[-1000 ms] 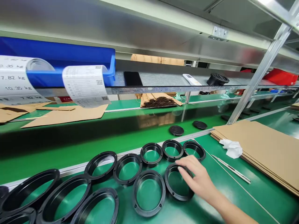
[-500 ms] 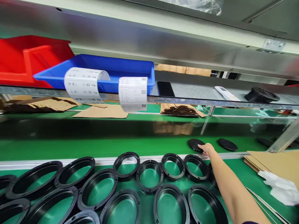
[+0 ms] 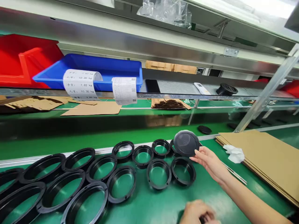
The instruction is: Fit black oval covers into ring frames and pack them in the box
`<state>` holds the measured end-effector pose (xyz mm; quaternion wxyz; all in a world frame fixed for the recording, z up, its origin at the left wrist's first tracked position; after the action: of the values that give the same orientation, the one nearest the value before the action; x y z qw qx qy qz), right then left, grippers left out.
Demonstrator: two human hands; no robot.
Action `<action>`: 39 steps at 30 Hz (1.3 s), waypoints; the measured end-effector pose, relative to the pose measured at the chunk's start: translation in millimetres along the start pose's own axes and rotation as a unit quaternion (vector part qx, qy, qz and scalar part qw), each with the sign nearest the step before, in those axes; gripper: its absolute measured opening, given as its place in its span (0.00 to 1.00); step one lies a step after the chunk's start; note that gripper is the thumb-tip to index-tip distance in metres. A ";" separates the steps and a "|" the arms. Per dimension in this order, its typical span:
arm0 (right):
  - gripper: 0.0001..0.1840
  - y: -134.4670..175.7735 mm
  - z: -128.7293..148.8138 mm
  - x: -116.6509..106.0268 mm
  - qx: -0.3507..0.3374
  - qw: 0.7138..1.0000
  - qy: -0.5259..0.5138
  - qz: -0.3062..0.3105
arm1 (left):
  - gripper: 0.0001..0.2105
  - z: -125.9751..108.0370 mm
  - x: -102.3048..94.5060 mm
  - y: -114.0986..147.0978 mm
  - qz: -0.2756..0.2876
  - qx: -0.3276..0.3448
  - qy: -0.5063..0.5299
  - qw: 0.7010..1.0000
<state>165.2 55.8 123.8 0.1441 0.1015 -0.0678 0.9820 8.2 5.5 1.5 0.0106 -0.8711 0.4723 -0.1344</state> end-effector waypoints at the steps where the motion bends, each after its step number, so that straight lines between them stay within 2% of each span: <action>1: 0.23 23.2 2.7 1.8 0.018 1.000 -0.015 0.002 | 0.33 -4.0 -0.1 -1.4 -0.033 0.007 0.023 0.999; 3: 0.21 60.7 5.7 5.9 0.047 0.998 -0.043 -0.002 | 0.48 -19.4 -3.6 -2.6 -0.119 0.048 0.117 0.985; 5: 0.20 88.2 4.9 12.1 0.069 0.995 -0.076 -0.001 | 0.53 -42.1 -10.4 0.3 -0.172 0.089 0.236 0.952; 6: 0.20 99.3 3.0 16.7 0.080 0.992 -0.094 0.003 | 0.52 -54.1 -14.4 3.5 -0.164 0.091 0.283 0.941; 9: 0.19 124.8 -8.0 36.9 0.129 0.982 -0.137 0.034 | 0.40 -81.6 -27.0 19.9 -0.082 0.038 0.358 0.929; 11: 0.20 136.2 -18.3 54.5 0.170 0.972 -0.149 0.061 | 0.40 -88.2 -35.1 32.5 -0.055 0.016 0.397 0.916; 13: 0.21 143.1 -28.8 72.0 0.195 0.965 -0.158 0.073 | 0.40 -88.0 -44.0 42.8 -0.065 0.024 0.424 0.903; 16: 0.23 147.7 -40.4 92.7 0.198 0.964 -0.152 0.089 | 0.47 -87.1 -58.9 52.8 -0.089 0.032 0.431 0.898; 18: 0.23 147.8 -42.5 99.4 0.204 0.965 -0.090 0.140 | 0.50 -91.3 -68.5 57.3 -0.101 0.030 0.422 0.900; 20: 0.25 143.6 -37.5 98.4 0.158 0.971 0.041 0.176 | 0.48 -98.3 -76.0 60.6 -0.115 0.039 0.414 0.902; 21: 0.25 139.2 -31.9 95.6 0.092 0.974 0.124 0.167 | 0.45 -101.8 -78.5 61.8 -0.122 0.049 0.412 0.902; 22: 0.23 133.5 -24.8 92.2 -0.002 0.968 0.208 0.140 | 0.44 -104.7 -79.9 62.7 -0.122 0.054 0.412 0.901; 23: 0.21 127.1 -17.0 89.0 -0.110 0.947 0.284 0.104 | 0.42 -106.6 -80.4 63.1 -0.116 0.055 0.415 0.901; 24: 0.19 120.2 -10.0 86.6 -0.209 0.911 0.347 0.072 | 0.41 -107.5 -80.3 63.2 -0.110 0.054 0.420 0.899; 25: 0.17 112.9 -5.0 85.2 -0.283 0.871 0.398 0.058 | 0.40 -107.3 -80.0 63.0 -0.105 0.053 0.425 0.897; 26: 0.17 105.4 -2.6 84.7 -0.328 0.836 0.436 0.065 | 0.39 -106.3 -79.6 62.6 -0.102 0.051 0.431 0.895; 28: 0.18 91.0 -5.4 85.3 -0.346 0.800 0.480 0.102 | 0.37 -102.9 -79.1 61.4 -0.105 0.049 0.440 0.890; 30: 0.20 80.9 -14.7 86.4 -0.333 0.798 0.486 0.128 | 0.36 -99.3 -78.7 60.1 -0.108 0.045 0.442 0.889; 35: 0.23 78.4 -31.5 87.3 -0.315 0.834 0.432 0.133 | 0.36 -99.2 -73.0 59.1 -0.088 0.044 0.435 0.895; 39: 0.24 84.8 -25.4 83.1 -0.285 0.886 0.346 0.121 | 0.37 -105.5 -70.1 60.0 -0.049 0.043 0.441 0.895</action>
<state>57.6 1.8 108.5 0.0615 -0.2990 -0.3025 0.9029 -103.0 41.6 78.7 -0.1675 -0.7435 0.3789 -0.5250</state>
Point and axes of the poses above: each hand's wrist, its own y-axis away from the middle knuckle, its own x-axis out of the palm, z = x × y, the point moved 1 cm from there along -y, towards the middle knuckle
